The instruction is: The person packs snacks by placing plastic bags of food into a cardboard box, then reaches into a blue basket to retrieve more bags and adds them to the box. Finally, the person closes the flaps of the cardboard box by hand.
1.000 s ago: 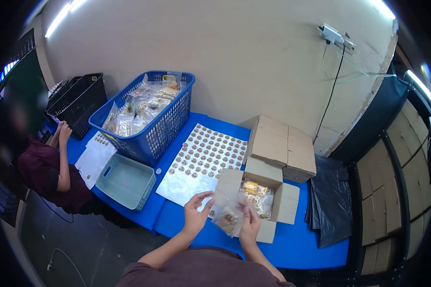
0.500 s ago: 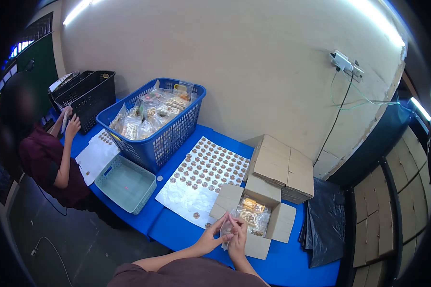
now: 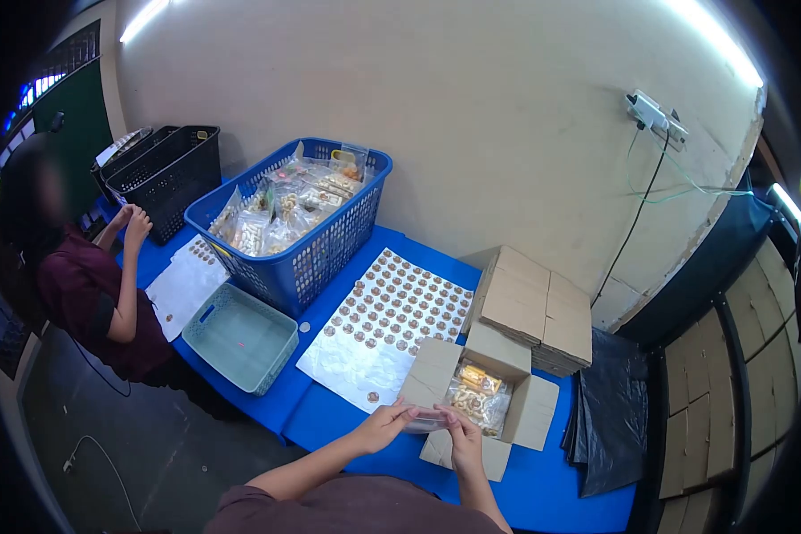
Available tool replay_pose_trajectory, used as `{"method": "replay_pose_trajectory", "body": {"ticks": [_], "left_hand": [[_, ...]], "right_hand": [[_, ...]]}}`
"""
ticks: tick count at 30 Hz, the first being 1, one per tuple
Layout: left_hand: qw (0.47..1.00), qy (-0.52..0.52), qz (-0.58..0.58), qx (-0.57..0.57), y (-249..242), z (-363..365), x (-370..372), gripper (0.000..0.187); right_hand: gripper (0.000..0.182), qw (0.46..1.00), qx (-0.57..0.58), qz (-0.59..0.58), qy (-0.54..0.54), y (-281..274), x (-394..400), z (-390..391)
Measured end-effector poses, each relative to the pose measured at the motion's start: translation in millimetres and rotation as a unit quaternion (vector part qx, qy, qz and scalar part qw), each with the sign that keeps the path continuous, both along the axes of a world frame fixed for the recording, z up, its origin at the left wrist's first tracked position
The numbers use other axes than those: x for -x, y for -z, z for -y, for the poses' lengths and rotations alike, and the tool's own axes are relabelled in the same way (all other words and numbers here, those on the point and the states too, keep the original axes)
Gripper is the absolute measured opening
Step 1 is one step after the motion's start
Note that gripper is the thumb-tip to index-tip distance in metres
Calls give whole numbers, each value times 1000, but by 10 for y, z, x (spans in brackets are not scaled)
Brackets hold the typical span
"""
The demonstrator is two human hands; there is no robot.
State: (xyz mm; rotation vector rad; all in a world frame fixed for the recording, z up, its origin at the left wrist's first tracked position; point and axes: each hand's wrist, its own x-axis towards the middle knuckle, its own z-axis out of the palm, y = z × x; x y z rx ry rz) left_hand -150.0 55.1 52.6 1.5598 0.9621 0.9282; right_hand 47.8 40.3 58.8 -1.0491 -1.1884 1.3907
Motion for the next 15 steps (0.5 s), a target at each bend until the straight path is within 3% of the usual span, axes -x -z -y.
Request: {"method": "replay_pose_trajectory", "body": {"ticks": [2,4,5,6,8,9,10,12,13,14,15], "left_hand": [[1000,-19,-4,-21,-55,-16,-3,42],[981,-126,126,77,-254,-27,23,44],[989,-30,106,100,-174,-74,85,49],[989,-34,104,97,-164,-41,38,49],[995,46,87,-5,-128,114,-254,60],[972,64,216,69,-114,216,-404,72],[971,65,221,67,-100,246,-436,72],[989,102,100,35,-166,251,-468,73],[998,54,23,11,-272,298,-456,65],[998,54,24,14,-308,282,-426,65],[989,73,101,84,-335,267,-393,59]], "right_hand": [[31,998,-41,30,46,-60,9,7],[34,979,-122,90,135,-192,20,33],[36,963,-163,116,179,-238,51,37],[37,944,-202,137,221,-251,115,17],[41,946,-239,154,157,-216,253,-2],[45,941,-269,181,99,-184,265,42],[49,930,-299,209,39,-157,240,71],[53,936,-270,216,66,-101,170,22],[57,941,-219,223,132,-113,154,-2],[65,939,-164,228,200,-130,144,-10],[57,931,-195,210,227,-264,155,-8]]}}
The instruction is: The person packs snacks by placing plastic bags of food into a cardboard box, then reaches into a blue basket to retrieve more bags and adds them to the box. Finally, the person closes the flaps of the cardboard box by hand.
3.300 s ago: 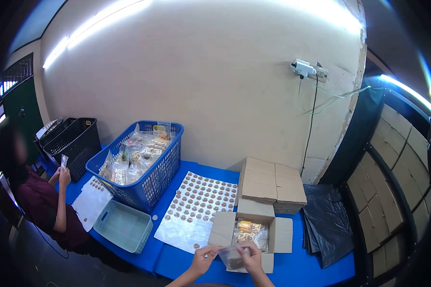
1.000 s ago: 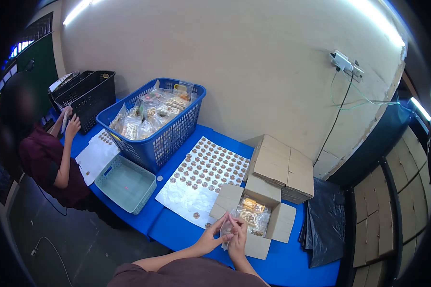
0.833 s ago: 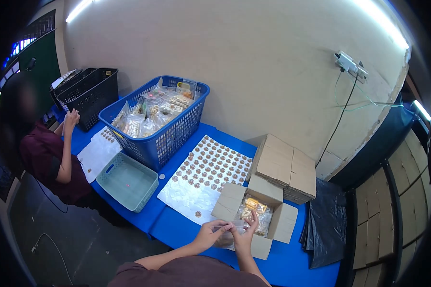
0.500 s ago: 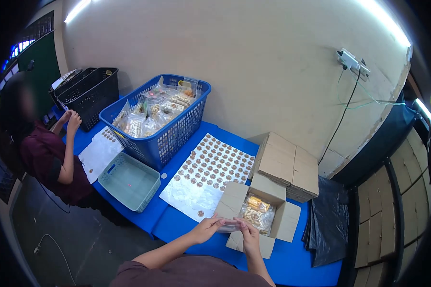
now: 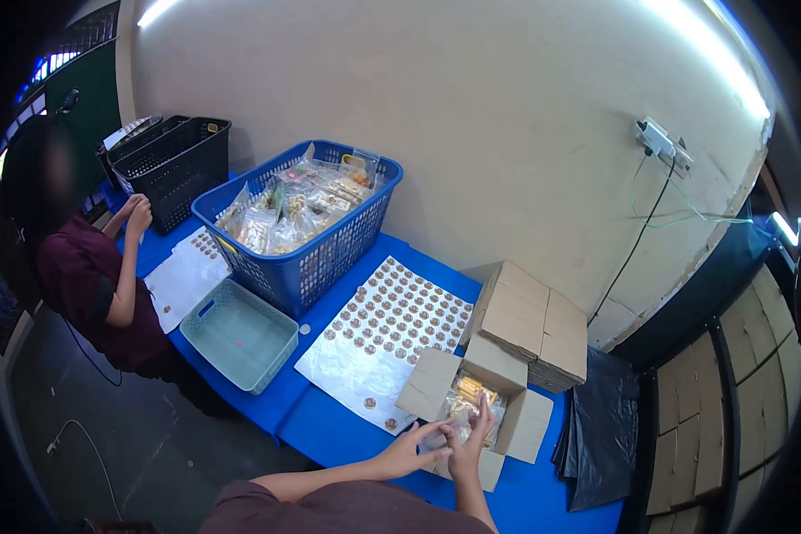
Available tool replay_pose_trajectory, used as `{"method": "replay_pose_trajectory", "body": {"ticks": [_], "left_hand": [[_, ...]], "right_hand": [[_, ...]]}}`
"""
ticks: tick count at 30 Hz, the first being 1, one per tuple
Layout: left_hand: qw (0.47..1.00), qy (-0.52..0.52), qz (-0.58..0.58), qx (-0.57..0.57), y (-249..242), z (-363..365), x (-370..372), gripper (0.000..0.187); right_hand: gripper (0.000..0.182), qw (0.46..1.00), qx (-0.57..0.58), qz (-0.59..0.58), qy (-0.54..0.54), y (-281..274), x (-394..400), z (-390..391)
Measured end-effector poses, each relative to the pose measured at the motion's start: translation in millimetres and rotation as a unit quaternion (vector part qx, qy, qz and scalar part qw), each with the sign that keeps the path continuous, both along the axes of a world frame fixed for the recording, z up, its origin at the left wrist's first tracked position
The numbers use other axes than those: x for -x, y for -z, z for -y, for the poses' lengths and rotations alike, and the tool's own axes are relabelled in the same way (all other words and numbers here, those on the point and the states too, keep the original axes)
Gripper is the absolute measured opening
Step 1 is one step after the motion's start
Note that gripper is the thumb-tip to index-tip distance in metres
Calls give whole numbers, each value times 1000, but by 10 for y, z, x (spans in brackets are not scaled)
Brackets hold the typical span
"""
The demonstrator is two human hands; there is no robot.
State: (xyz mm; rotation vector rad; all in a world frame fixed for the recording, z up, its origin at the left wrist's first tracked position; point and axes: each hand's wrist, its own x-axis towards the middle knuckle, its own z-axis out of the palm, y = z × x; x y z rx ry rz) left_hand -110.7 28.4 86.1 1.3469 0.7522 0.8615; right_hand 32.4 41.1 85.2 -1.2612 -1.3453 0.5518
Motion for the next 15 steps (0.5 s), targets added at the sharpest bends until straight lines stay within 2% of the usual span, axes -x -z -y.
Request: {"method": "replay_pose_trajectory", "body": {"ticks": [1,2,3,4,5,7,9,11,12,13,15], "left_hand": [[994,20,73,74,-7,1,13,54],[996,-23,64,49,28,1,-3,37],[996,-22,63,52,104,-10,-8,37],[998,-19,47,40,183,-29,-11,36],[999,-16,30,27,244,-38,-11,36],[999,9,22,38,87,-25,31,39],[974,-6,216,75,53,16,-5,46],[967,12,236,96,36,15,61,50],[959,29,259,115,34,18,103,54],[959,31,253,123,82,14,111,54],[989,49,111,80,164,1,39,56]], "right_hand": [[57,1000,2,0,2,87,-99,-17],[49,992,63,-42,-101,250,-253,-54],[41,968,123,-85,-203,265,-303,-58],[35,955,157,-108,-226,278,-328,-21],[35,955,157,-111,-225,283,-331,10],[33,941,190,-200,-198,255,-308,51],[34,947,168,-192,-194,293,-353,31],[35,952,149,-189,-187,293,-418,40],[36,935,131,-283,-166,215,-438,17],[38,910,113,-374,-140,148,-427,6],[39,887,119,-428,-124,38,-360,0]]}}
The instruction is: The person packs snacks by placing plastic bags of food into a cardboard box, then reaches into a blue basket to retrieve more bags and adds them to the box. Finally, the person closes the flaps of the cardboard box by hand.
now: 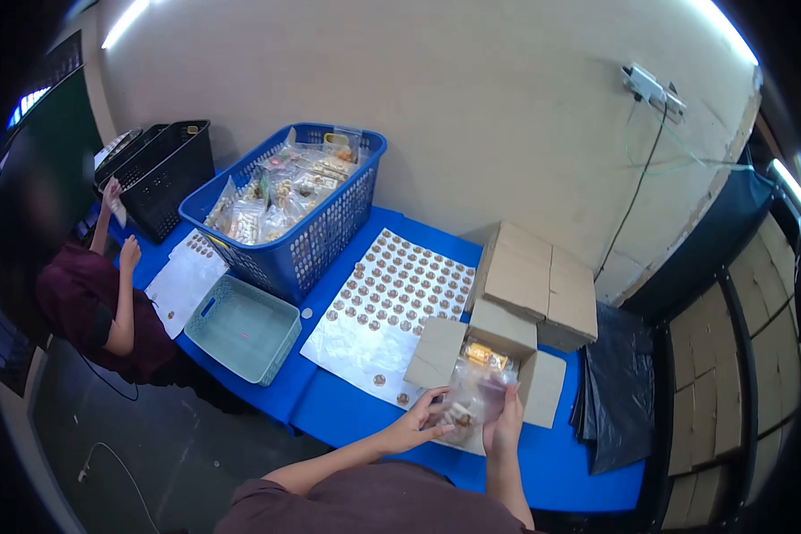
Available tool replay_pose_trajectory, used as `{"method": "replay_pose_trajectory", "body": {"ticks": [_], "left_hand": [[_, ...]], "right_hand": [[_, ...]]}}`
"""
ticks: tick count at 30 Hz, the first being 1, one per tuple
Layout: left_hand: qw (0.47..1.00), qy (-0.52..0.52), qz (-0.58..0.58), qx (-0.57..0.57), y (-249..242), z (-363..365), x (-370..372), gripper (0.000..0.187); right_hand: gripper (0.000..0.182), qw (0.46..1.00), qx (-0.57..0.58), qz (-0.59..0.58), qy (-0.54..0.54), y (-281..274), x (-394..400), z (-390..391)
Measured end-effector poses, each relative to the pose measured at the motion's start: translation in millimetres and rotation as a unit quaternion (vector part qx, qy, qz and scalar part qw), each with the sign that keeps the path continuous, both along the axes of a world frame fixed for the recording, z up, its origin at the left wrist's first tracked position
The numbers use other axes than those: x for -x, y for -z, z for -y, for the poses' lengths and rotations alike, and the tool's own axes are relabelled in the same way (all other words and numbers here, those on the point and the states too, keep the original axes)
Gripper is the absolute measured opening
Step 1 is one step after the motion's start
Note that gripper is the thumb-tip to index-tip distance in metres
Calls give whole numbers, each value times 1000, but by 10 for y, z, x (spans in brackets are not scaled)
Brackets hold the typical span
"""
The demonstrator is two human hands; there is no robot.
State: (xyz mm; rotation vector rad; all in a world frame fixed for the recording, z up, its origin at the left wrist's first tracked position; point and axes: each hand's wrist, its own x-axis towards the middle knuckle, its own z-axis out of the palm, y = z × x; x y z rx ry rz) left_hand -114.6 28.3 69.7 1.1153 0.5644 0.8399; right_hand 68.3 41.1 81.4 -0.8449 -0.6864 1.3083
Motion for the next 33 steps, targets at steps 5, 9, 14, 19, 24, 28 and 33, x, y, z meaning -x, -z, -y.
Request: {"method": "replay_pose_trajectory", "body": {"ticks": [5,9,14,19,24,28,33], "left_hand": [[995,-100,15,-25,48,64,-135,43],[993,-119,-21,-13,26,80,-75,34],[988,-145,-45,-12,92,118,-112,34],[991,-122,-46,1,-120,103,-54,37],[986,-60,-154,-30,-154,77,-47,67],[997,-61,-32,16,-207,-89,26,71],[987,-153,24,51,-449,-384,232,74]], "right_hand": [[44,994,-13,-87,-66,-19,74,76],[41,977,0,180,-112,45,168,268],[34,976,62,182,-96,55,130,247],[30,982,39,178,-57,-9,3,187],[26,963,-7,262,-65,35,-332,155],[19,992,92,77,23,78,-422,142],[16,984,94,107,-104,404,-420,202]]}}
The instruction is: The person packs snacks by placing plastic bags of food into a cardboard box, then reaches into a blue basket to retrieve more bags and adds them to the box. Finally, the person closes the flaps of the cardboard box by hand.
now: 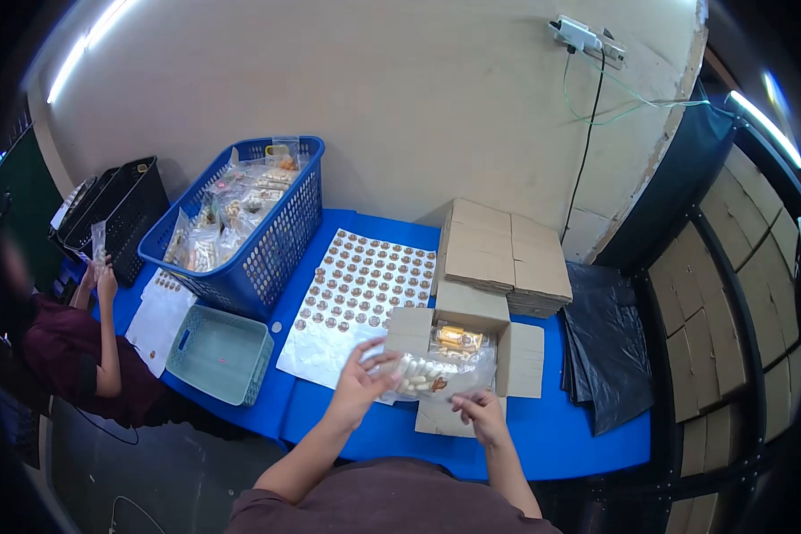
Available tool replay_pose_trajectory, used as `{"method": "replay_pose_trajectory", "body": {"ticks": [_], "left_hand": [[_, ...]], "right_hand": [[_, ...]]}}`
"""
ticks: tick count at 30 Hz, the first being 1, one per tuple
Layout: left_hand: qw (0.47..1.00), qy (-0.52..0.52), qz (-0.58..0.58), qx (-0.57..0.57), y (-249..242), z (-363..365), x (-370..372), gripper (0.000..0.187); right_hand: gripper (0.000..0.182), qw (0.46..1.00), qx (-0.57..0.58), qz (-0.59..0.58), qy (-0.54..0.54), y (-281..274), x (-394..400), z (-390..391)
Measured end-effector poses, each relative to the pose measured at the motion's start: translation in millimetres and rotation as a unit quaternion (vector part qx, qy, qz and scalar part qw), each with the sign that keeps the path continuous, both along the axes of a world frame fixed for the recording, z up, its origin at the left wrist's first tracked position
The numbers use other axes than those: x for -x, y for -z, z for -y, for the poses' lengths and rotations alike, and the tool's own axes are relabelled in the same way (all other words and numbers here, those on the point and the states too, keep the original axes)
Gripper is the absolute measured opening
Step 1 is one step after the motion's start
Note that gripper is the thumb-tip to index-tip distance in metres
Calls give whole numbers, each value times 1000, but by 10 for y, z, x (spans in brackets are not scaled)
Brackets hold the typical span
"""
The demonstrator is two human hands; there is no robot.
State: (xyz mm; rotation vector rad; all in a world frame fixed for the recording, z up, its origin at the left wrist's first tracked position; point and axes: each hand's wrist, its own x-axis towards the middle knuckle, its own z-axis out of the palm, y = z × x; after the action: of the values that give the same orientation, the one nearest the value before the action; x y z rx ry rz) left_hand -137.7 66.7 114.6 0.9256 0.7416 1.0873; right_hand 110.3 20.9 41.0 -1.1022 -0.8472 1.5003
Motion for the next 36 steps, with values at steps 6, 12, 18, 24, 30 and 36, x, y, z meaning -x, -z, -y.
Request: {"method": "replay_pose_trajectory", "body": {"ticks": [6,12,18,24,30,36], "left_hand": [[958,105,241,-113,-424,84,-118,130],[971,101,-13,-217,-30,117,-302,131],[993,15,-106,-47,446,208,-342,64],[993,-83,19,-86,294,199,-333,38],[998,-16,-38,-45,372,165,-248,40],[998,-11,-2,-66,304,76,-213,54]], "right_hand": [[16,924,122,-361,-30,155,532,124],[18,915,126,-381,-32,71,613,124],[25,963,120,-229,-80,-36,749,170],[34,958,88,-267,-61,-66,760,143],[34,966,69,-248,-12,-177,692,31],[27,965,-30,-184,186,-213,238,-273]]}}
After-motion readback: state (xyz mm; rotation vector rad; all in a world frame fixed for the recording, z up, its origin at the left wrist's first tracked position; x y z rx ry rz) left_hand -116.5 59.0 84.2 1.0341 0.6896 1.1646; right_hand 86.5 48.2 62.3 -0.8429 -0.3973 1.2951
